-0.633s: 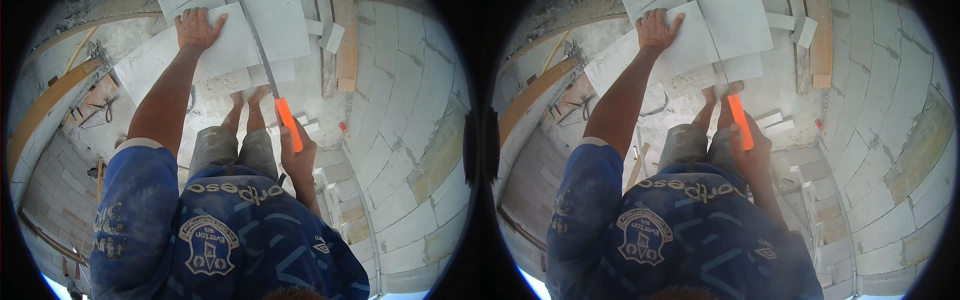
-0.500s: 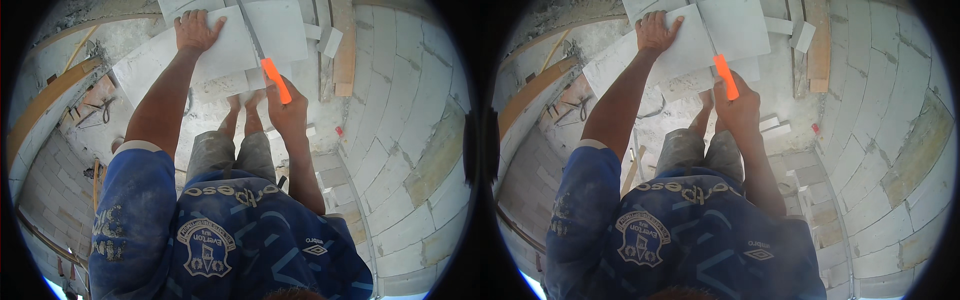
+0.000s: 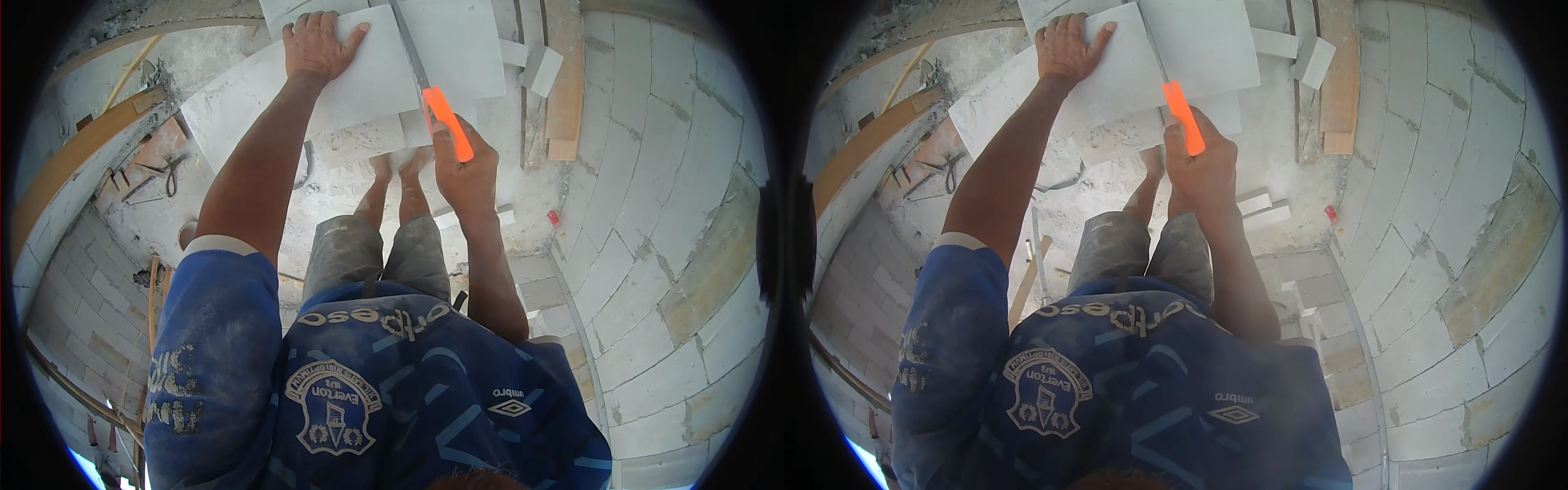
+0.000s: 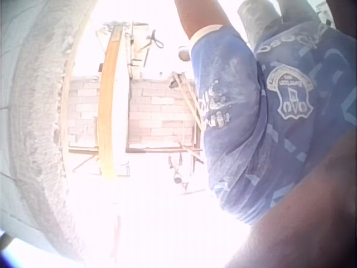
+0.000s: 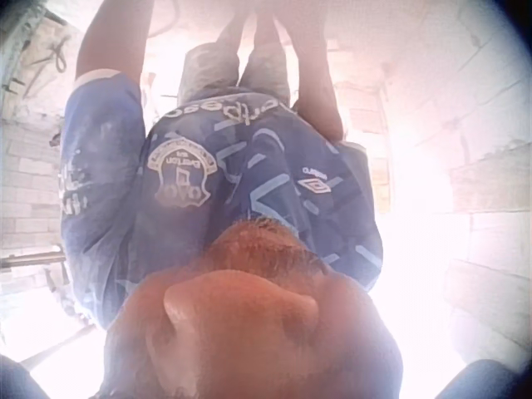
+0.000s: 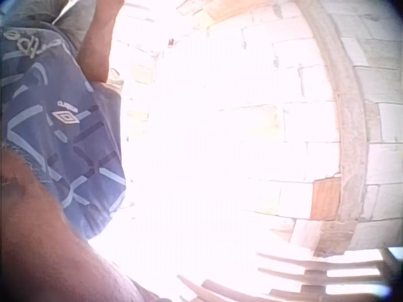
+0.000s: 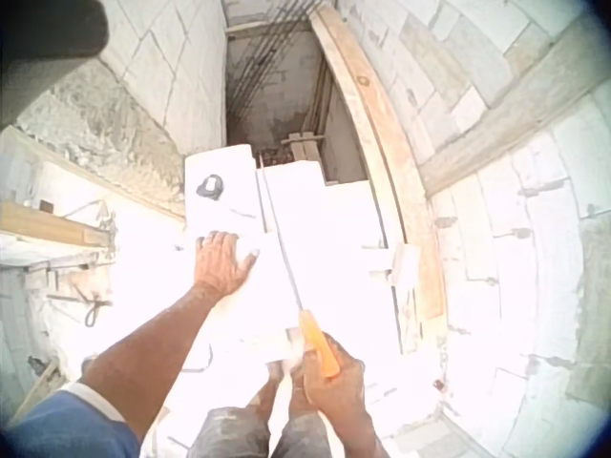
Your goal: The person measures a large white stone block with a yellow tape measure and marks it using a pencil, then uses a hand saw to cut through the stone at the marked line.
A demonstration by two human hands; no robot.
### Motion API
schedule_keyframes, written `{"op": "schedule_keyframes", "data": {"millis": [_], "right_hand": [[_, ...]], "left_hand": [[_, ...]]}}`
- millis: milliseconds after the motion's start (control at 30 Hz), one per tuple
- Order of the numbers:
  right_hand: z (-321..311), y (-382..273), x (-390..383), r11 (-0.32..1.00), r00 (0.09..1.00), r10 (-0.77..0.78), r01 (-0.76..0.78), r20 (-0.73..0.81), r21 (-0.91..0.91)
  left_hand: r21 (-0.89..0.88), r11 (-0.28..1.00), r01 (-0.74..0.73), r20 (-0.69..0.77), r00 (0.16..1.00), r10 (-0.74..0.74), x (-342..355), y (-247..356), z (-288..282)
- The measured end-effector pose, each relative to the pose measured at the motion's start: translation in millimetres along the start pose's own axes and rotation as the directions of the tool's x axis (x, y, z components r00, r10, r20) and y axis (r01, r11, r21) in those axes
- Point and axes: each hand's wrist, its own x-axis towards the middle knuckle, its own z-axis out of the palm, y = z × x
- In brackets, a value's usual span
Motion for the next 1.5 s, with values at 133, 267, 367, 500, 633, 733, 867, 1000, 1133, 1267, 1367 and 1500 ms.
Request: {"op": "schedule_keyframes", "data": {"millis": [133, 267, 367, 500, 633, 733, 867, 1000, 1133, 1267, 1367, 1500], "right_hand": [[5.4, 23.9, -27.4, 0.997, 0.995, -0.080, 0.081, -0.059, 0.014], [-22.6, 29.7, -97.2, 0.986, 0.984, -0.165, 0.166, -0.074, 0.014], [-17.0, 22.5, -72.3, 0.994, 0.994, -0.106, 0.106, -0.028, -0.008], [-1.7, 1.3, 8.2, 0.995, 0.994, 0.086, -0.089, 0.072, 0.041], [-4.0, 39.6, -62.0, 0.995, 0.993, -0.096, 0.095, -0.066, -0.013], [-29.4, 21.5, -96.3, 0.999, 0.999, -0.043, 0.043, 0.012, 0.022], [-20.4, -9.7, -31.4, 0.998, 0.998, 0.004, 0.000, 0.068, -0.062], [5.6, -9.6, 6.2, 0.990, 0.995, -0.092, 0.088, -0.036, -0.108], [-7.4, 19.1, -78.4, 0.996, 0.995, -0.092, 0.093, -0.034, 0.014], [-26.5, 0.0, -96.8, 0.999, 0.999, -0.030, 0.031, 0.041, -0.026], [-4.5, -13.9, -0.6, 0.993, 0.990, 0.100, -0.094, 0.102, -0.069], [3.9, 4.4, -5.2, 0.995, 0.996, -0.081, 0.079, -0.032, -0.059]], "left_hand": [[0.005, 1.000, -0.010, -0.007, 1.000, 0.010, -10.0, 8.3, 5.5], [0.027, 0.999, 0.047, 0.033, 0.998, -0.048, -5.0, -8.9, 3.4], [0.016, 0.999, 0.040, 0.013, 0.999, -0.040, -9.6, -14.6, -0.7], [-0.028, 0.999, 0.023, 0.024, 0.999, -0.022, -0.3, 3.5, 1.6], [0.046, 0.999, 0.020, 0.032, 0.999, -0.021, -3.2, 2.9, 0.4], [0.068, 0.996, 0.059, 0.056, 0.996, -0.063, -8.8, -12.5, -1.6], [0.000, 1.000, 0.027, 0.031, 0.999, -0.027, -0.1, -3.9, -2.2], [0.017, 1.000, -0.001, 0.006, 1.000, 0.001, -4.4, 7.1, 8.9], [0.031, 0.996, 0.081, 0.050, 0.995, -0.082, 0.5, -10.6, 1.5], [0.024, 0.999, 0.043, 0.044, 0.998, -0.044, -6.4, -9.6, -10.3], [0.015, 1.000, 0.023, 0.026, 0.999, -0.023, -3.9, -3.2, -1.2], [-0.052, 0.999, -0.004, -0.004, 1.000, 0.004, 0.7, 4.2, 5.4]]}}
